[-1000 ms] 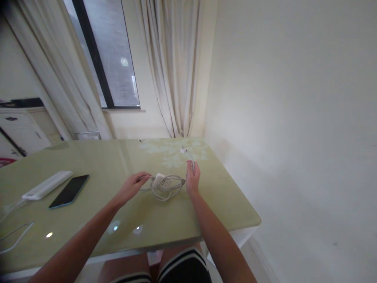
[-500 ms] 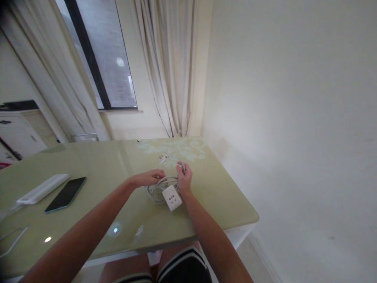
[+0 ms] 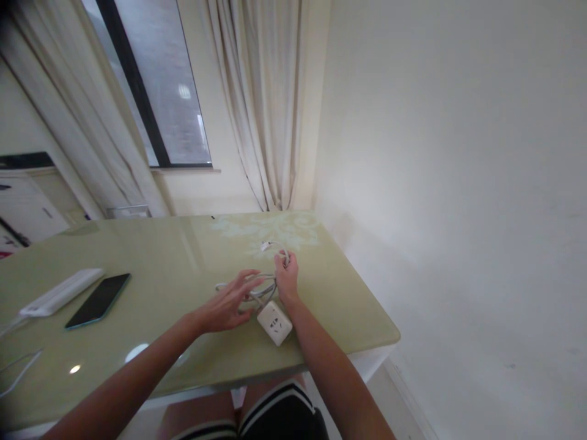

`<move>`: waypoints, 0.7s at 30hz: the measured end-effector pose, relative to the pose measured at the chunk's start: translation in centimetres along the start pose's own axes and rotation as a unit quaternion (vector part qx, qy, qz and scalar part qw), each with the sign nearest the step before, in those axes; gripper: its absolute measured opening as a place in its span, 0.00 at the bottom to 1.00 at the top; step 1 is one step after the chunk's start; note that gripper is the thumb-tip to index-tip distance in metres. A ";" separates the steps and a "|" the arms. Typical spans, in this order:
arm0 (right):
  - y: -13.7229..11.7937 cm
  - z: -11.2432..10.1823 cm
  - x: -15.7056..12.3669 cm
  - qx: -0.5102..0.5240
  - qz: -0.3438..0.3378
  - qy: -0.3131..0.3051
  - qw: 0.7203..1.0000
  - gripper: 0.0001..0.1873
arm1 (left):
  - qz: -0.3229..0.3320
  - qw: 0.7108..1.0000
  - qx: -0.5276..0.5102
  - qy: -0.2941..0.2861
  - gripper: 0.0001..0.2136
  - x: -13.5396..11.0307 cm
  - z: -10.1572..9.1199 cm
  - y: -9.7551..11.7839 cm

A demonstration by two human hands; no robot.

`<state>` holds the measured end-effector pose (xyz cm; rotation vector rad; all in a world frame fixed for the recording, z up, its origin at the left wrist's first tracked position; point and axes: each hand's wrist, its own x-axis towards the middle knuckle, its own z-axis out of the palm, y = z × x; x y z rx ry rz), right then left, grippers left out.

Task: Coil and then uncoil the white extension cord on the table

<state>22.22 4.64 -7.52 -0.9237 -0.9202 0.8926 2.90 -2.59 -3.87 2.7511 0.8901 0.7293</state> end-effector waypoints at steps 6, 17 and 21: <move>-0.3 -0.1 0.0 0.008 0.010 -0.007 1.000 0.19 | -0.014 0.996 0.088 0.017 0.09 -0.1 1.3 -1.6; -0.3 -1.8 2.7 0.109 0.049 0.137 0.983 0.17 | -0.229 0.738 -0.328 0.543 0.16 -0.7 1.4 -4.4; -0.9 -2.0 2.4 0.123 0.006 0.132 0.984 0.19 | -0.260 0.660 -0.422 0.565 0.20 0.1 -0.3 -6.1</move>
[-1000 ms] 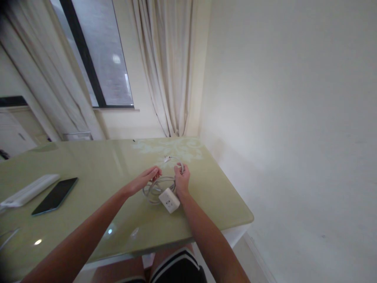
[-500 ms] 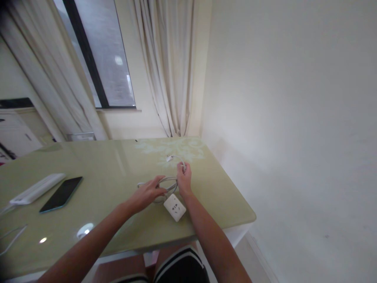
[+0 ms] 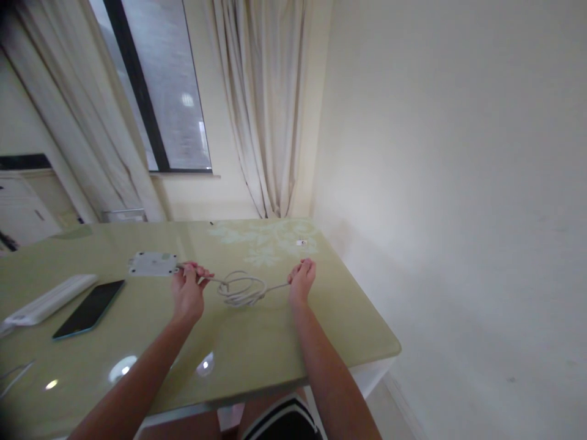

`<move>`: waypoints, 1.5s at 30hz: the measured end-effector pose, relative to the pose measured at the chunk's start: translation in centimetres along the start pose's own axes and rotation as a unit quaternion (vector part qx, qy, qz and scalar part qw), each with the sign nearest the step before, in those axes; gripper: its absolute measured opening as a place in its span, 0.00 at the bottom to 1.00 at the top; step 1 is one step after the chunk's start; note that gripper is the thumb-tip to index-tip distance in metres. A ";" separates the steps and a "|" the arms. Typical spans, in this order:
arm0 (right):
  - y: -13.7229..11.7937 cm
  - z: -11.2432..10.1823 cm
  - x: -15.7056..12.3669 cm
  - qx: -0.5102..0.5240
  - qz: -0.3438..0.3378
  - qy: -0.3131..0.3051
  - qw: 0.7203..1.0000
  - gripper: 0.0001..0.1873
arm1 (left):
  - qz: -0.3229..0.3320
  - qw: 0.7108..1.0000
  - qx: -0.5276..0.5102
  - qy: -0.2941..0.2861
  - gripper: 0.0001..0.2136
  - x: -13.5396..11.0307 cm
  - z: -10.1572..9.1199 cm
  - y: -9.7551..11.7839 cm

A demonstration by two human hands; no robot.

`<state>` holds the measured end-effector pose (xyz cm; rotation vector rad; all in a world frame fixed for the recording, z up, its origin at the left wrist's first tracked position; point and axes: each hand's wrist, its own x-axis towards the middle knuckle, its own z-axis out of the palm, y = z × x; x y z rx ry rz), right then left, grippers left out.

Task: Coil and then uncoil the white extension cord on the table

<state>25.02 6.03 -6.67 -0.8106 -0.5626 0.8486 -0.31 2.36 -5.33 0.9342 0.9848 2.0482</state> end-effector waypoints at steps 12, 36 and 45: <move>0.4 -0.5 -1.0 -0.088 0.006 -0.166 0.982 0.30 | 0.151 0.827 0.356 -0.409 0.18 -2.1 5.5 0.6; -1.6 -3.1 1.2 -0.181 0.185 -0.402 0.878 0.28 | 0.187 0.573 0.620 -0.503 0.63 -6.6 5.5 1.8; -1.8 -3.6 3.3 -0.166 0.074 -0.189 0.965 0.24 | 0.119 0.580 0.738 -0.323 0.56 1.5 0.6 1.5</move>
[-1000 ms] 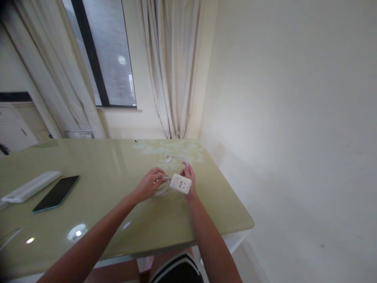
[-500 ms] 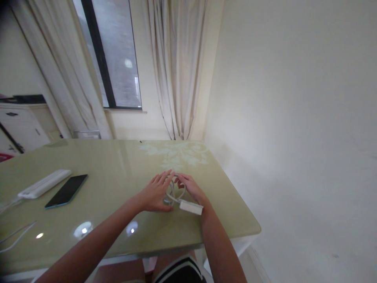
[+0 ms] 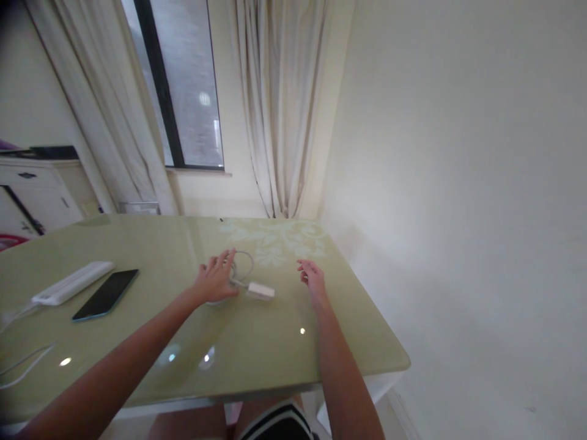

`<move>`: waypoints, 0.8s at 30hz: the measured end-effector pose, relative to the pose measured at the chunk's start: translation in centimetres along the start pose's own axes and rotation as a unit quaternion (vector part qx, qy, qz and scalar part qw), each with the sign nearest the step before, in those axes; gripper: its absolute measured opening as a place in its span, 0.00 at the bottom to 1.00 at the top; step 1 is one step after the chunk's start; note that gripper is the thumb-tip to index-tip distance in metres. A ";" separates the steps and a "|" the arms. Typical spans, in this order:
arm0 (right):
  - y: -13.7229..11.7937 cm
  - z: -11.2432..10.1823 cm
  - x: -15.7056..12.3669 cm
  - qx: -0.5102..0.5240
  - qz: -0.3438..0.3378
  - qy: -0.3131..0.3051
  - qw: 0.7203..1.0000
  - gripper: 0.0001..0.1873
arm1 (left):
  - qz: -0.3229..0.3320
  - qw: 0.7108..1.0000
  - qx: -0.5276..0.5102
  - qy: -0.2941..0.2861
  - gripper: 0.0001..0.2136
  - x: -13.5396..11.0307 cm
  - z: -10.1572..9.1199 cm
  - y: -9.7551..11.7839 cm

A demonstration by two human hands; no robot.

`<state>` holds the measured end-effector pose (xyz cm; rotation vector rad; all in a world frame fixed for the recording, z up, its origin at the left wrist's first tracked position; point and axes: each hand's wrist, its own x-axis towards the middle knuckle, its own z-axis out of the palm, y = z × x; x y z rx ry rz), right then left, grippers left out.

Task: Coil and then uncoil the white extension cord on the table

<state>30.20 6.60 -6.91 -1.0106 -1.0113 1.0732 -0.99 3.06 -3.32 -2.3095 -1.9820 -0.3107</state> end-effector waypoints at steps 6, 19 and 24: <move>2.8 3.6 -1.3 -0.141 -0.103 -0.023 0.984 0.19 | -0.174 0.982 0.014 0.072 0.55 3.8 1.4 -6.1; 2.6 8.8 1.6 -0.256 -0.192 0.014 0.947 0.18 | -0.002 0.986 -0.017 0.167 0.33 2.1 3.6 0.3; 4.4 8.4 1.9 -0.271 -0.145 0.063 0.950 0.26 | 0.024 0.998 -0.050 -0.010 0.20 1.0 4.5 2.3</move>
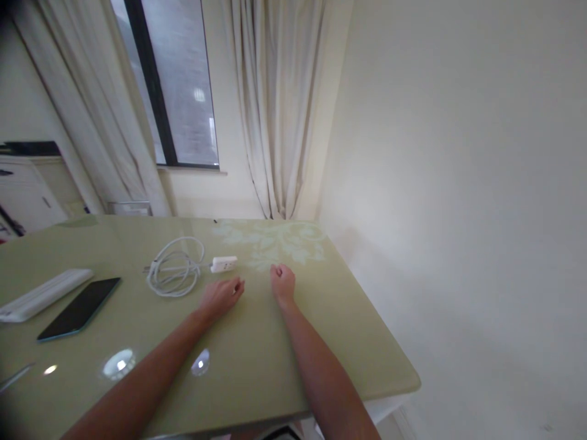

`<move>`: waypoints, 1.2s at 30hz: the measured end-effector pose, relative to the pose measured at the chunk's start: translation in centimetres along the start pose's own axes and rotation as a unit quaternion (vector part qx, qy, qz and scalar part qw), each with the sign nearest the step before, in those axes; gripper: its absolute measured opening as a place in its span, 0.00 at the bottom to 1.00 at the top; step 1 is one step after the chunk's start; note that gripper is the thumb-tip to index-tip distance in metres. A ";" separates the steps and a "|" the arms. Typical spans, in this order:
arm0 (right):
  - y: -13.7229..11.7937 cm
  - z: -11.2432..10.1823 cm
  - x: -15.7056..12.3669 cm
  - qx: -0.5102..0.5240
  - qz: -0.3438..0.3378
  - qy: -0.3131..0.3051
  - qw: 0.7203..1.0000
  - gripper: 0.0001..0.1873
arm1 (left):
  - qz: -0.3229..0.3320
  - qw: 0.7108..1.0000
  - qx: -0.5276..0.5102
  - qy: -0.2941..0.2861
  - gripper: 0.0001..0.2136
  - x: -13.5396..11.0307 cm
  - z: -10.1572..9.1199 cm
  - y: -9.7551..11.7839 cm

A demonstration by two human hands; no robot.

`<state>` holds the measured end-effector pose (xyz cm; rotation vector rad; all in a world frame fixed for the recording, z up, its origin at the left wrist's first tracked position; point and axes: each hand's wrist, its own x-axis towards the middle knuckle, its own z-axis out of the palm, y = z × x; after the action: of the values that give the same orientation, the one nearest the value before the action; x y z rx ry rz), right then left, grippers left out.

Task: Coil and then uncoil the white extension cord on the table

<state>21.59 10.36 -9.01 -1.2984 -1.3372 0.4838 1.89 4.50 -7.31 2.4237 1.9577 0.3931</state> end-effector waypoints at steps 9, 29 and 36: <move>0.5 -2.1 0.4 -0.012 -0.006 0.018 1.000 0.31 | -0.176 0.962 0.014 0.209 0.23 -0.6 -2.4 -4.6; -1.9 -1.0 -2.2 -0.010 -0.054 -0.090 0.994 0.24 | -0.214 0.790 -0.485 0.310 0.25 0.7 -0.8 -6.3; -1.6 -0.5 -1.8 0.086 0.009 -0.175 0.981 0.30 | -0.112 0.676 -0.714 0.143 0.32 0.4 1.2 0.1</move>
<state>20.90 8.10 -8.22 -1.1170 -1.5348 0.8519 2.29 5.00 -8.36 1.0593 1.0245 1.5645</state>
